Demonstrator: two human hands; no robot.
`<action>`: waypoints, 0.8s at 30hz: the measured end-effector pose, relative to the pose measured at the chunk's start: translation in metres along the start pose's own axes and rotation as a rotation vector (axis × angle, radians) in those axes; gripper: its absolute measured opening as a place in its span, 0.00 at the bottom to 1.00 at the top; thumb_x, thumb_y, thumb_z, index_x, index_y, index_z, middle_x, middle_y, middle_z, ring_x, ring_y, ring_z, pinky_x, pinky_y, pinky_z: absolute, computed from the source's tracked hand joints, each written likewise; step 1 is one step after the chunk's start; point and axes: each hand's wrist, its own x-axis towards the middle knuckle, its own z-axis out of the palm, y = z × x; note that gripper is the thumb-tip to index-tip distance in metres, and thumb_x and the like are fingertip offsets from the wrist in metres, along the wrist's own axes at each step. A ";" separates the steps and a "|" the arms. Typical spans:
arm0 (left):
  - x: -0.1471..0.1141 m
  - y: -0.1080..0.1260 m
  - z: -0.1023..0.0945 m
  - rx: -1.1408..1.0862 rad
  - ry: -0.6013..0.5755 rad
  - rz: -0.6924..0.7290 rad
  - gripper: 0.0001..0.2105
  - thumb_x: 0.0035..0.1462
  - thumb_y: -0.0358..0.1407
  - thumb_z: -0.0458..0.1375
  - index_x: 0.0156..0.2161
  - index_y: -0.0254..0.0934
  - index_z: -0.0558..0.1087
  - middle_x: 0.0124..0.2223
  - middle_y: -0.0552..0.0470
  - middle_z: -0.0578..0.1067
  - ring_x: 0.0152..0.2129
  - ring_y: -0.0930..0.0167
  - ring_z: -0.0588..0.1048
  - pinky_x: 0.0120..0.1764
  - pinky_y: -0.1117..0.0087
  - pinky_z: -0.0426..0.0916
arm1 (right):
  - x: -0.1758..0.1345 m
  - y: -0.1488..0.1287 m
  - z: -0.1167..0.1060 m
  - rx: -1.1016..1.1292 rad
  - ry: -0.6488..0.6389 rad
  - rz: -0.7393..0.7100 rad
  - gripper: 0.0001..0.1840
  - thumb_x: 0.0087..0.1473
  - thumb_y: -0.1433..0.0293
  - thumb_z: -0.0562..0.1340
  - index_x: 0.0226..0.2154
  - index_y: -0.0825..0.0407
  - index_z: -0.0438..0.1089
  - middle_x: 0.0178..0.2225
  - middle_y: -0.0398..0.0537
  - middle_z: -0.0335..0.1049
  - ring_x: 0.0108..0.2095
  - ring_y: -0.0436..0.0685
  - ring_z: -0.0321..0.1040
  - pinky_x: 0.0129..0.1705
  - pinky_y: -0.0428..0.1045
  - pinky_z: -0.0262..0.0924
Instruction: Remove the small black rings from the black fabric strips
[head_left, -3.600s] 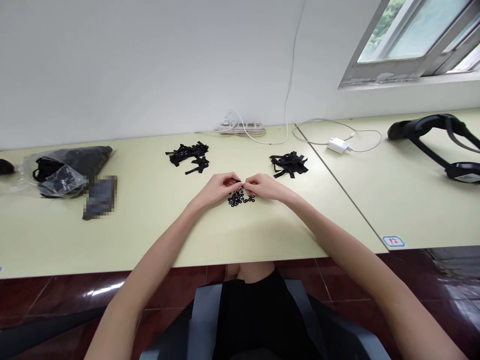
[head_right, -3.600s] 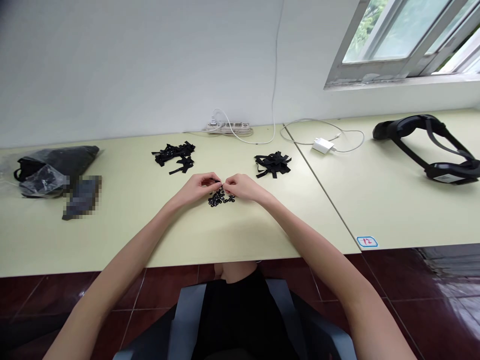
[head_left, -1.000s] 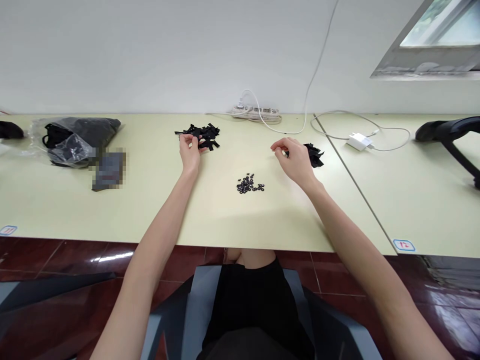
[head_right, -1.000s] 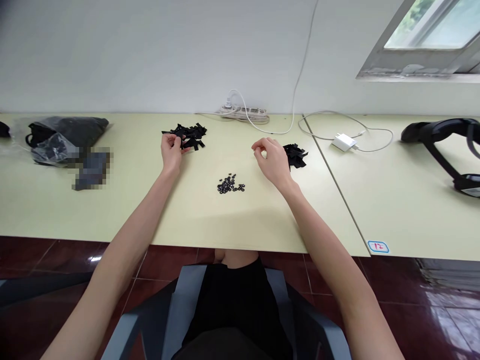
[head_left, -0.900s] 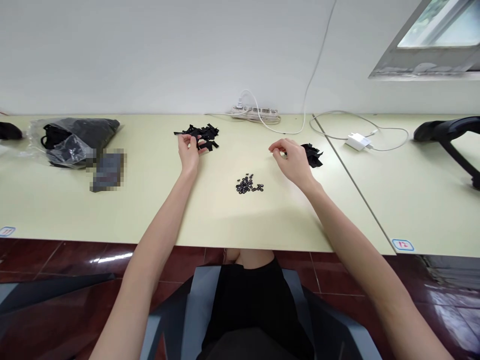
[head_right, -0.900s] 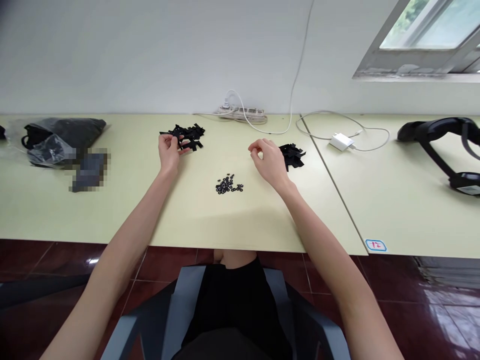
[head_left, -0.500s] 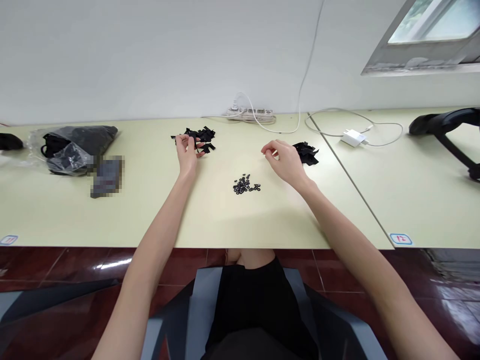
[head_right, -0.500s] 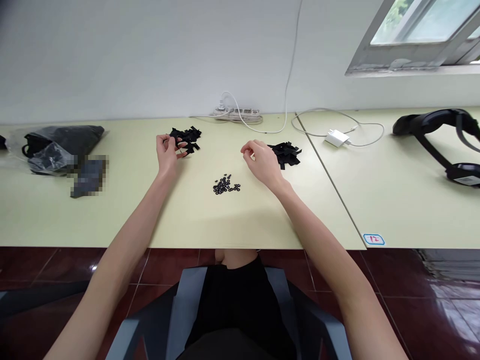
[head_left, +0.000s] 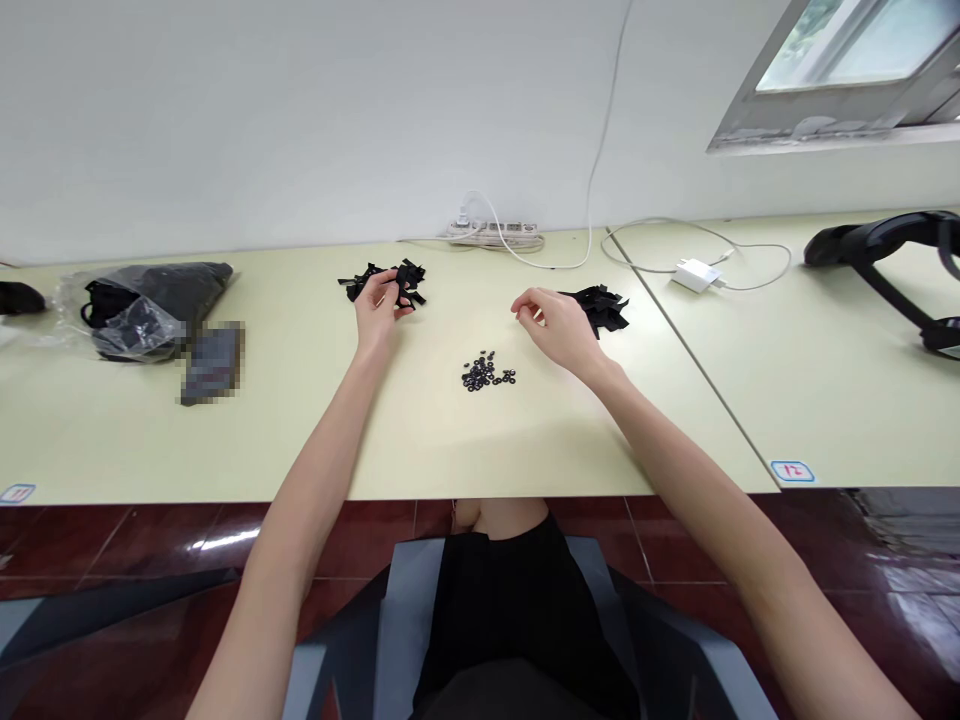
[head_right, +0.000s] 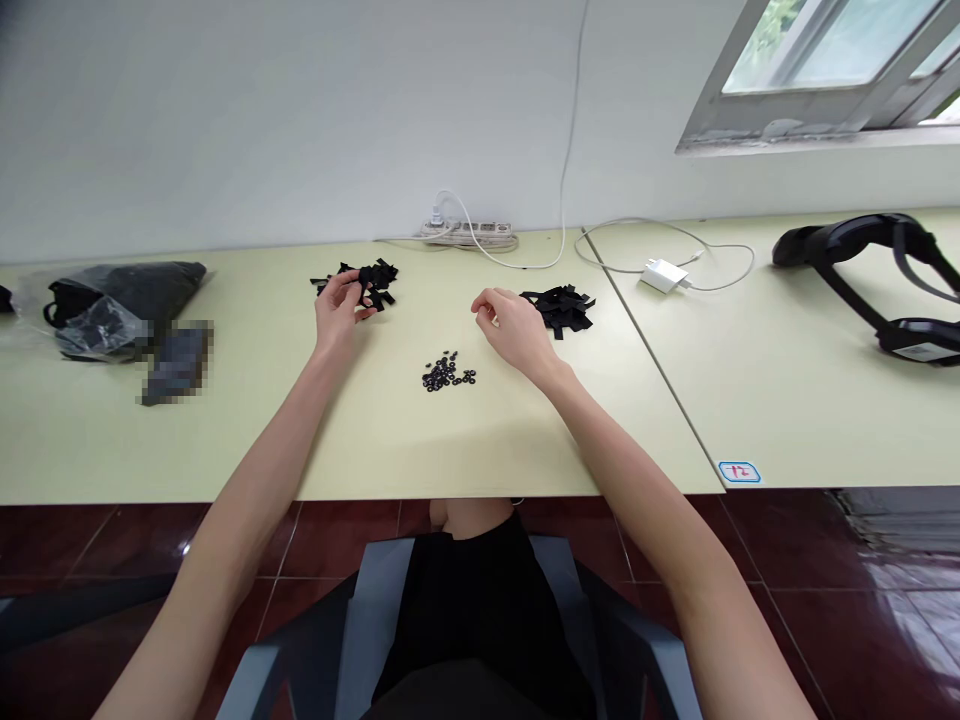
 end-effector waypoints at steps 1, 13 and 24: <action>-0.001 0.001 0.001 -0.013 -0.004 -0.006 0.18 0.64 0.51 0.75 0.49 0.42 0.80 0.47 0.48 0.82 0.32 0.72 0.78 0.40 0.68 0.83 | 0.000 0.000 0.000 -0.005 -0.003 0.000 0.09 0.66 0.71 0.57 0.39 0.46 0.73 0.41 0.51 0.81 0.40 0.62 0.75 0.46 0.58 0.67; -0.002 0.008 -0.003 0.024 0.164 -0.066 0.05 0.63 0.36 0.69 0.41 0.42 0.76 0.53 0.47 0.78 0.52 0.64 0.79 0.44 0.70 0.83 | -0.001 0.000 0.001 -0.040 -0.017 -0.006 0.11 0.67 0.69 0.57 0.40 0.46 0.75 0.42 0.52 0.83 0.41 0.63 0.76 0.43 0.58 0.65; -0.006 0.022 0.005 -0.118 0.060 -0.162 0.09 0.61 0.37 0.69 0.42 0.44 0.74 0.43 0.52 0.80 0.39 0.71 0.81 0.38 0.75 0.74 | -0.002 -0.001 0.002 -0.052 -0.030 -0.007 0.10 0.67 0.69 0.57 0.39 0.46 0.74 0.42 0.51 0.83 0.41 0.63 0.76 0.43 0.58 0.65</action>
